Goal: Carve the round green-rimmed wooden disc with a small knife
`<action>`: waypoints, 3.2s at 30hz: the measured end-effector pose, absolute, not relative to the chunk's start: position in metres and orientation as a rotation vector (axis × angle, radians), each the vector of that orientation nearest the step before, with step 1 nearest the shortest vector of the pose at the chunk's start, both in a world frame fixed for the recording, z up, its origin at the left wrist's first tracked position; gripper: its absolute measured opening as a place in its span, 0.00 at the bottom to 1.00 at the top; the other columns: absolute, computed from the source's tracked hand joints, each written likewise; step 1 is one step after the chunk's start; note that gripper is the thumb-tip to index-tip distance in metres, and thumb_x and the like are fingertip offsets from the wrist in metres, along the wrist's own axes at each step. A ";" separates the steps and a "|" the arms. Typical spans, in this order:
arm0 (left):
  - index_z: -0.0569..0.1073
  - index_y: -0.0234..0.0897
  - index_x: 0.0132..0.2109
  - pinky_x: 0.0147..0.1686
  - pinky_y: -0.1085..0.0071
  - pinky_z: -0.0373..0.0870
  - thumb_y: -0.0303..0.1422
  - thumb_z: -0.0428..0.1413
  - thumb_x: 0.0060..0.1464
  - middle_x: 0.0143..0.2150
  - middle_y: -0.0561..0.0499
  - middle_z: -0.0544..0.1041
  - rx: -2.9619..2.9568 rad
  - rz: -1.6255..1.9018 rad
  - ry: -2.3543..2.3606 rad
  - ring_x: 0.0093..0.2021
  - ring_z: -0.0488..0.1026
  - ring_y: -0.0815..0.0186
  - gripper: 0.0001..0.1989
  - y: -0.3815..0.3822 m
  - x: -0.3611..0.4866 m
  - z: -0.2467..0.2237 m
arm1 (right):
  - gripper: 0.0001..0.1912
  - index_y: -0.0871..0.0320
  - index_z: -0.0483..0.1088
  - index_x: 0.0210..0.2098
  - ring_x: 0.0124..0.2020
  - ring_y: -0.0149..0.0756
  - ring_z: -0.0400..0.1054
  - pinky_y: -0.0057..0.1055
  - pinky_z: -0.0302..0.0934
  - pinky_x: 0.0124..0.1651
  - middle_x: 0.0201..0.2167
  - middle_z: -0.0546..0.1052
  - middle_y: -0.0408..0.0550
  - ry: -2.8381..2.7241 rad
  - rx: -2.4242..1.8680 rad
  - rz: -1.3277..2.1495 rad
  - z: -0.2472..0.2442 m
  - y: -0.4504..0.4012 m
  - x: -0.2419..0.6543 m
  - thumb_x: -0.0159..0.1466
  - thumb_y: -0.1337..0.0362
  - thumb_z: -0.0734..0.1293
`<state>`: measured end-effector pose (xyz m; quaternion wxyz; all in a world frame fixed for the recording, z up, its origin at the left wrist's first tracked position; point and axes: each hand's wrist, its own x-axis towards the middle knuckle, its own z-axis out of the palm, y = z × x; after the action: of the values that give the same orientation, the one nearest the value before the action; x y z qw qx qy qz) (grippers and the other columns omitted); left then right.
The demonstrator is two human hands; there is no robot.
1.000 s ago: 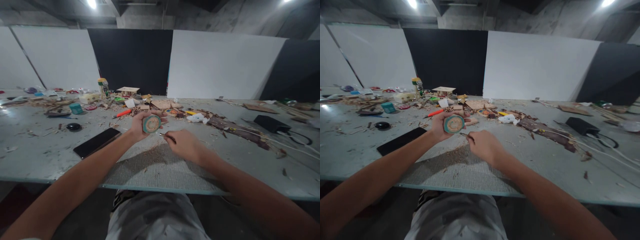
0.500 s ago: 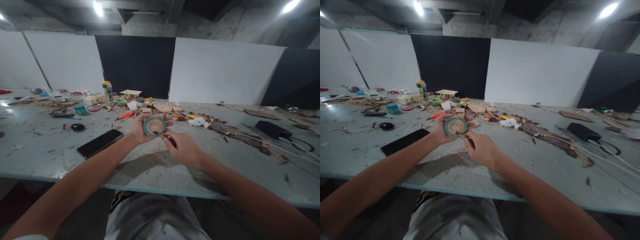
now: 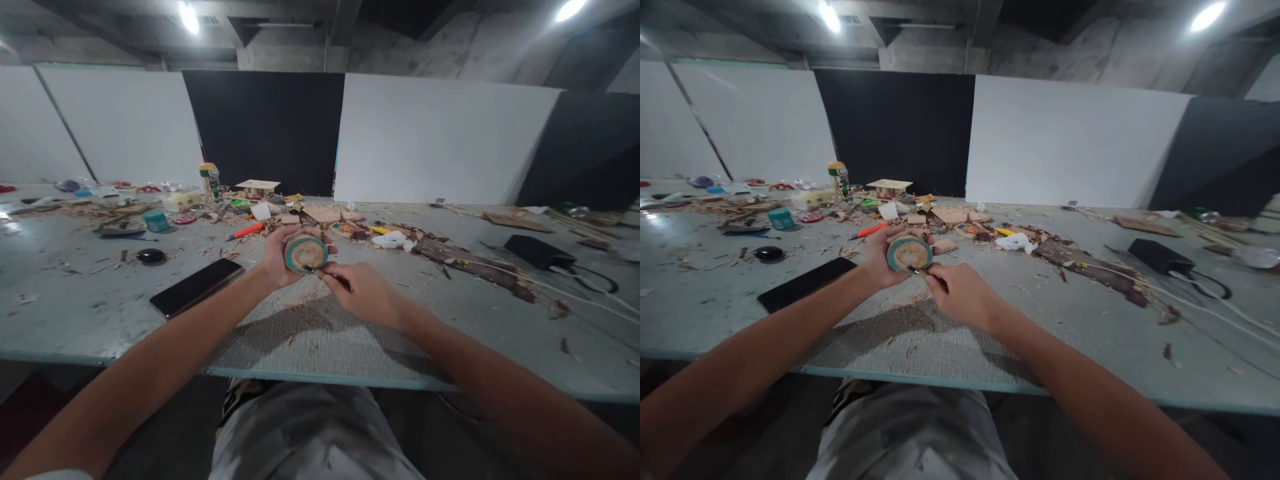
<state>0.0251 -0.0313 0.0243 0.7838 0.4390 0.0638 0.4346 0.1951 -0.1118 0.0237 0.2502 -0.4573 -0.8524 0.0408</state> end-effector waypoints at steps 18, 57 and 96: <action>0.76 0.29 0.38 0.40 0.59 0.74 0.35 0.52 0.49 0.40 0.39 0.79 0.999 0.949 0.127 0.42 0.78 0.51 0.14 -0.029 0.024 0.024 | 0.16 0.59 0.75 0.34 0.23 0.30 0.59 0.29 0.46 0.28 0.25 0.75 0.46 -2.294 -1.274 0.113 0.026 -0.113 0.197 0.68 0.61 0.58; 0.76 0.28 0.35 0.32 0.66 0.72 0.35 0.50 0.47 0.34 0.39 0.77 1.219 1.014 0.153 0.32 0.75 0.58 0.15 -0.028 0.031 0.018 | 0.17 0.59 0.74 0.47 0.26 0.34 0.66 0.29 0.51 0.31 0.31 0.78 0.50 -2.283 -1.319 0.044 0.009 -0.105 0.191 0.69 0.61 0.57; 0.78 0.30 0.38 0.35 0.67 0.73 0.36 0.56 0.48 0.38 0.42 0.78 1.471 1.069 0.188 0.34 0.76 0.61 0.15 -0.017 0.027 0.016 | 0.15 0.60 0.73 0.29 0.23 0.30 0.59 0.30 0.46 0.27 0.24 0.74 0.47 -2.217 -1.341 0.234 0.016 -0.102 0.195 0.67 0.63 0.59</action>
<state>0.0267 -0.0173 0.0159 0.6107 0.6372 0.0814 0.4631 0.1949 -0.1023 0.0157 0.2669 -0.4968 -0.8213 0.0867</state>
